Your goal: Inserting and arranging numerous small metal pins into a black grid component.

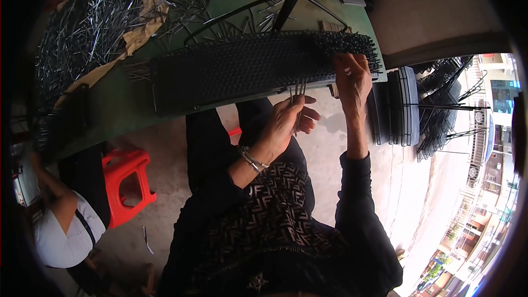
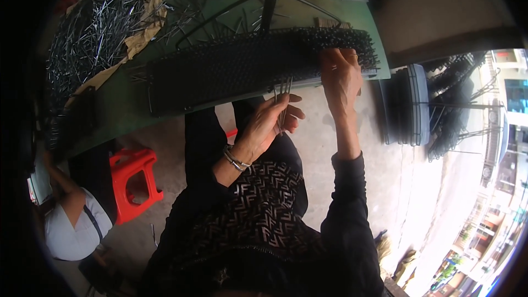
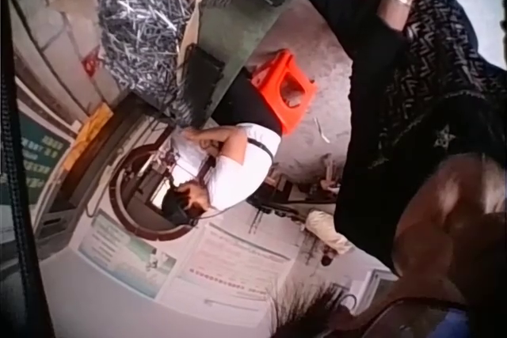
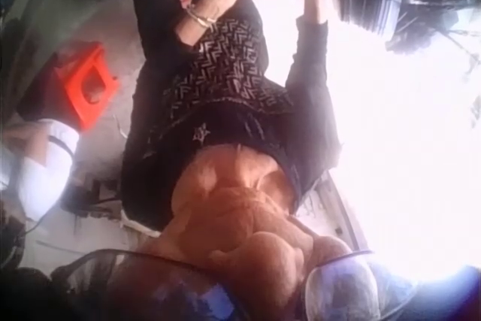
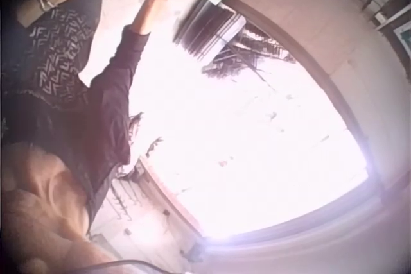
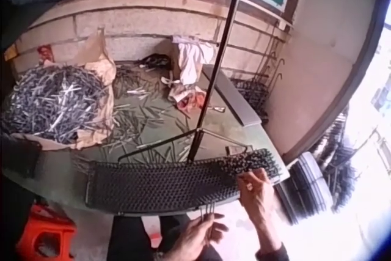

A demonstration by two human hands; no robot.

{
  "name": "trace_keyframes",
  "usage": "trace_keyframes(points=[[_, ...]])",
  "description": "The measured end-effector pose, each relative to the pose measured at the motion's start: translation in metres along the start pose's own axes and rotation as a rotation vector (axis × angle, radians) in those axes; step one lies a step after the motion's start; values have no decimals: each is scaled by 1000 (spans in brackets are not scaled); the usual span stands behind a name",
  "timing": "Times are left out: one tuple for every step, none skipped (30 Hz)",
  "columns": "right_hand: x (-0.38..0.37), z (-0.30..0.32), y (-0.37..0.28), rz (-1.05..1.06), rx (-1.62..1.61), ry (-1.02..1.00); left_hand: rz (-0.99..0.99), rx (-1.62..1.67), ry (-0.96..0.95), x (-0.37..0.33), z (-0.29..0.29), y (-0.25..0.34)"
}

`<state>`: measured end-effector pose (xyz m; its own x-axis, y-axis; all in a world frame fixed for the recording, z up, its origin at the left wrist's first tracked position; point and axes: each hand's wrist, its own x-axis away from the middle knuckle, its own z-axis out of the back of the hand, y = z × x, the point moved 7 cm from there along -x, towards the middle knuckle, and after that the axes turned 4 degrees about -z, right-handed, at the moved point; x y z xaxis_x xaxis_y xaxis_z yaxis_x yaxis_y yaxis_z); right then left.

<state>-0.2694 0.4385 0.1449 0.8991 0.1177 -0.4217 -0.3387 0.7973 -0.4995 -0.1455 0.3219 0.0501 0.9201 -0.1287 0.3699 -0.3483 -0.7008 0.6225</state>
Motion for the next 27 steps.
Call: trace_keyframes(points=[[1,0,0,-1,0,-1,-10,8,-1,0,-1,1],[2,1,-1,12,39,22,-10,9,-1,0,-1,0],[2,3,-2,26,78,46,-8,25,-6,0,-1,-1],[3,2,-1,27,78,46,-7,42,-11,-1,-2,-1],[5,1,0,48,121,63,-7,43,-11,-1,-2,-2],[7,0,0,68,164,80,-7,46,-17,-2,-2,-3],[7,1,0,68,163,79,-7,49,-24,-2,-3,-3],[8,3,-5,137,204,103,-7,49,-22,-2,-2,-3],[10,5,-12,206,245,126,-17,34,-27,-2,-3,-1],[12,6,-15,206,244,125,-25,19,-32,-2,-3,0],[15,8,-19,193,199,104,-25,20,-31,-2,-3,0],[17,10,-24,182,150,86,-24,26,-39,-3,-4,0],[20,14,-30,180,149,84,-20,35,-49,-3,-4,0],[21,6,-26,29,-19,-135,-18,35,-47,-2,-4,0],[25,-5,-21,-124,-185,-351,-45,21,-67,-2,-6,2],[28,-10,-20,-125,-184,-467,-73,7,-87,-1,-8,5],[27,-8,-19,-126,-182,-467,-71,8,-88,0,-9,6],[30,-14,-18,-184,-307,-565,-53,-27,-108,1,-9,5],[33,-19,-18,-242,-433,-663,-35,-63,-128,1,-10,5],[33,-20,-18,-271,-558,-710,-37,-63,-128,0,-9,7],[31,-18,-19,-270,-557,-712,-11,-85,-147,0,-9,5],[31,-18,-20,-316,-608,-774,14,-107,-167,0,-10,4],[32,-19,-20,-363,-660,-835,13,-105,-166,0,-11,3],[30,-19,-19,-363,-663,-837,-23,-59,-132,0,-12,5],[29,-18,-19,-363,-663,-839,-59,-14,-97,0,-11,7],[21,-11,-17,-349,-668,-714,-59,-13,-96,-1,-10,7],[14,-3,-15,-336,-669,-587,-57,18,-39,-2,-6,8]])
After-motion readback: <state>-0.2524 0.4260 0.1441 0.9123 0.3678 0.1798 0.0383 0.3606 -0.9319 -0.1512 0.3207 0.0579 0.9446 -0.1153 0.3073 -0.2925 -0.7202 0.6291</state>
